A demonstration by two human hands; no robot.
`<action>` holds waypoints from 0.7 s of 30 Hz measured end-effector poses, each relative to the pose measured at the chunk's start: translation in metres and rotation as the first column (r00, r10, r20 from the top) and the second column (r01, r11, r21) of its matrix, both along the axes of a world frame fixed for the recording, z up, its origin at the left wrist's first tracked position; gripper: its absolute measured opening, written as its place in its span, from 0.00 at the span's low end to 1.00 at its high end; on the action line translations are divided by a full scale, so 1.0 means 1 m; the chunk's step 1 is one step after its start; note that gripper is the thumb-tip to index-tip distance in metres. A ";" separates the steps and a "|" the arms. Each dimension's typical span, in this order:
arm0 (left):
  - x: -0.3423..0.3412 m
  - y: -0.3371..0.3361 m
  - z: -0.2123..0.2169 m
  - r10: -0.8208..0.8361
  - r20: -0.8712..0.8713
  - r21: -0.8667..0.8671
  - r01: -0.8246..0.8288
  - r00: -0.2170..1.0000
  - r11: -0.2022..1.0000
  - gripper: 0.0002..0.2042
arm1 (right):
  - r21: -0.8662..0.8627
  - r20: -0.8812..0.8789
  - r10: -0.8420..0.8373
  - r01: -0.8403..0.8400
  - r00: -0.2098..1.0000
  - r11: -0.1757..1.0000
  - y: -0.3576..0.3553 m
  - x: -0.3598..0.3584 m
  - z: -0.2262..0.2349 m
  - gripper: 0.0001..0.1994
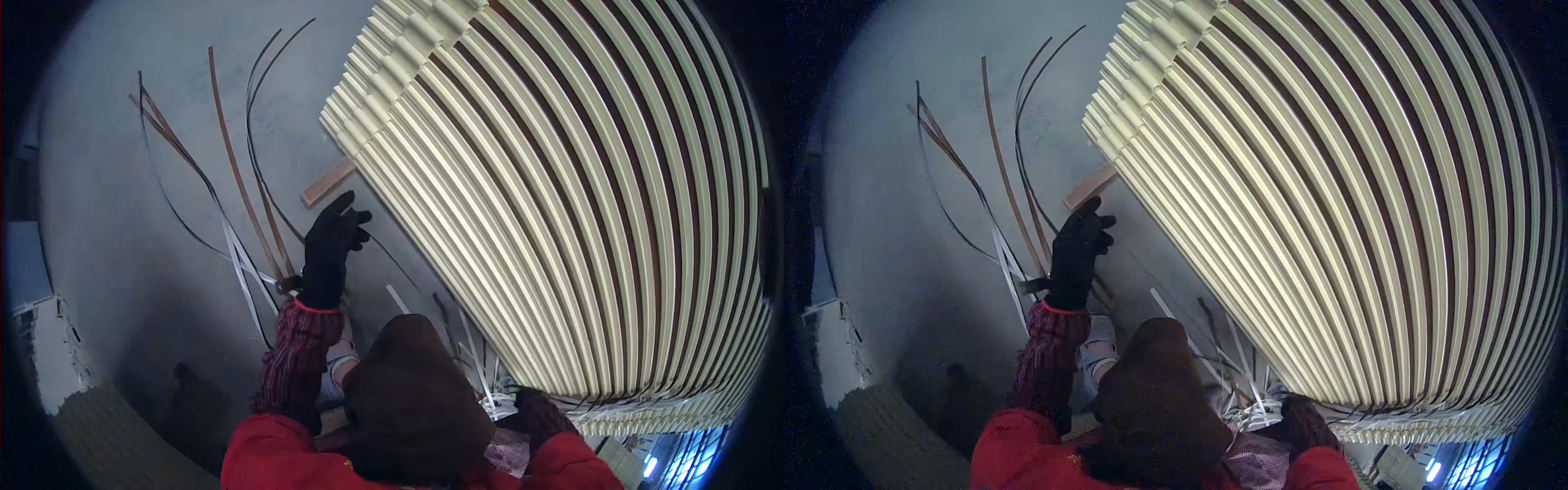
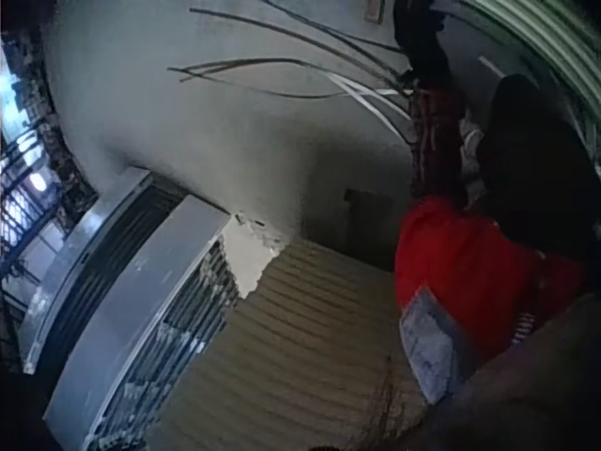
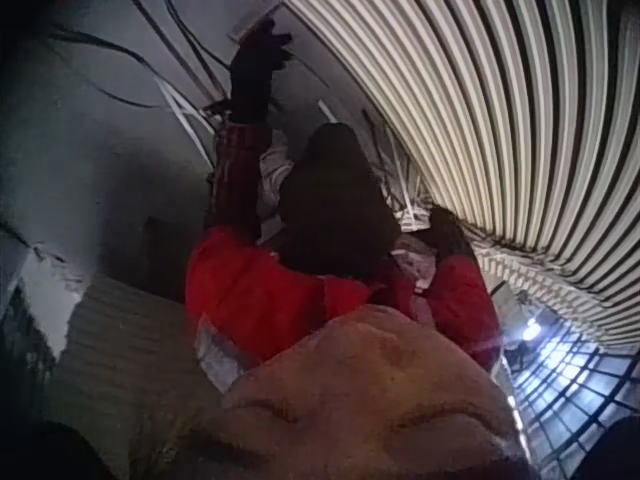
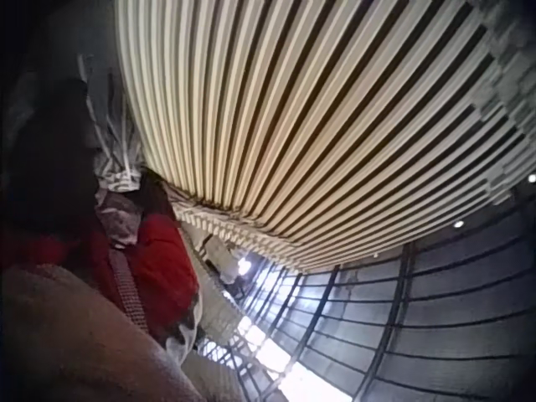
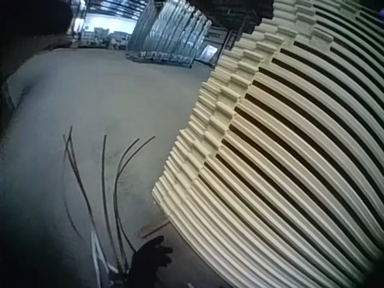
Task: The person peels the backing paper from adhesive strips and presses the strips into the grooves of corrugated panels by hand.
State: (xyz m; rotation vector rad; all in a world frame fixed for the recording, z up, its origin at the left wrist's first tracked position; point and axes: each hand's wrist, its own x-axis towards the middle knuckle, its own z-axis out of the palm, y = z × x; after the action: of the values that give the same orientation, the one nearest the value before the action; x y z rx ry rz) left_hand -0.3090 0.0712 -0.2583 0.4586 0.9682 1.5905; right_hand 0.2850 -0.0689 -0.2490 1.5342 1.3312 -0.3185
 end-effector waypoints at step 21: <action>-0.008 0.122 -0.027 0.465 -0.833 0.400 -0.254 0.300 0.880 0.35 | 0.731 -0.671 0.699 0.382 0.246 0.566 0.316 -0.469 0.023 0.16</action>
State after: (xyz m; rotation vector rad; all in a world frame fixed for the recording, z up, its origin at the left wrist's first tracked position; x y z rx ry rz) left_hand -0.3174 0.1933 -0.2852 1.4835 1.8861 1.8294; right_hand -0.1839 0.2469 -0.2258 1.9110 3.0941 -0.6050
